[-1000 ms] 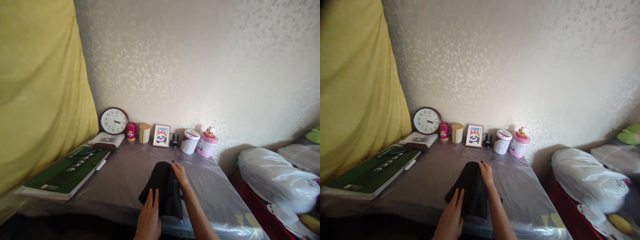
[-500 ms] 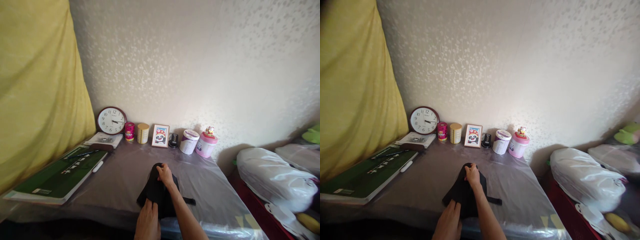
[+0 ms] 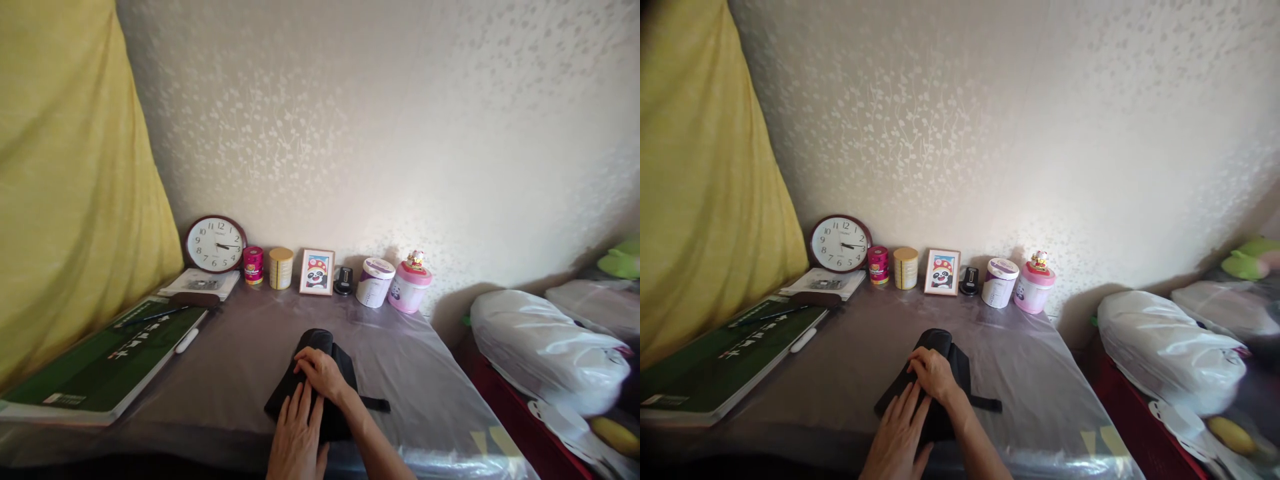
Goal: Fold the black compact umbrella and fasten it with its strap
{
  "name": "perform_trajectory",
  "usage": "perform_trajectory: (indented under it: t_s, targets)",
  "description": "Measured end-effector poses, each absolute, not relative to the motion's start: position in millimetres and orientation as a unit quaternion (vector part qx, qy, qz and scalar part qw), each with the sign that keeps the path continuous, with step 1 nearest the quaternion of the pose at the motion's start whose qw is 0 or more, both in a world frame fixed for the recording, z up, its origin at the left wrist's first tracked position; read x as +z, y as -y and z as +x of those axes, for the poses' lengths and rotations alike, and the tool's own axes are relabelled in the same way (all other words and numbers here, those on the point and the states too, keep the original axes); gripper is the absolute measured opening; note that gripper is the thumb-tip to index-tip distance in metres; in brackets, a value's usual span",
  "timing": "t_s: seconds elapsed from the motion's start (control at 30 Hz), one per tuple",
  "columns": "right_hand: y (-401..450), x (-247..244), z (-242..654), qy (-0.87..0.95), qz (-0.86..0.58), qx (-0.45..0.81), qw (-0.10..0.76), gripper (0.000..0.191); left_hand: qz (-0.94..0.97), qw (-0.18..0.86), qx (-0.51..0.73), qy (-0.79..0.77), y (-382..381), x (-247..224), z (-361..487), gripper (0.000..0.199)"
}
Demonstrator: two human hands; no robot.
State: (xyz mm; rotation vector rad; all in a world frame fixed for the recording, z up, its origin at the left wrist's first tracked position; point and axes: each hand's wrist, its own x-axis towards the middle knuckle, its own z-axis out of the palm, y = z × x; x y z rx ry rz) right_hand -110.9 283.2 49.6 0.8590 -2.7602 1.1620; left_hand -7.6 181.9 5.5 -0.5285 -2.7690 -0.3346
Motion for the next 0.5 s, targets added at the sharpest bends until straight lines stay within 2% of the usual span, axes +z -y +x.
perform_trajectory:
  t_s: [0.1, 0.23, 0.4, 0.5]
  targets:
    - [-291, 50, -96, 0.866, 0.33, 0.376, 0.025, 0.021, -0.161, 0.113, -0.126, 0.972, -186, -8, -12, 0.066]
    - [-302, 39, -90, 0.852, 0.355, 0.375, 0.09, 0.024, -0.141, 0.078, -0.134, 0.978, -190, -12, -11, 0.063]
    - [-306, 25, -120, 0.863, 0.361, 0.338, 0.109, 0.025, -0.112, 0.065, -0.078, 0.989, -196, -8, -11, 0.083]
    - [-304, 18, -146, 0.876, 0.339, 0.321, 0.119, 0.025, -0.098, 0.072, -0.037, 0.992, -198, -12, -14, 0.08]
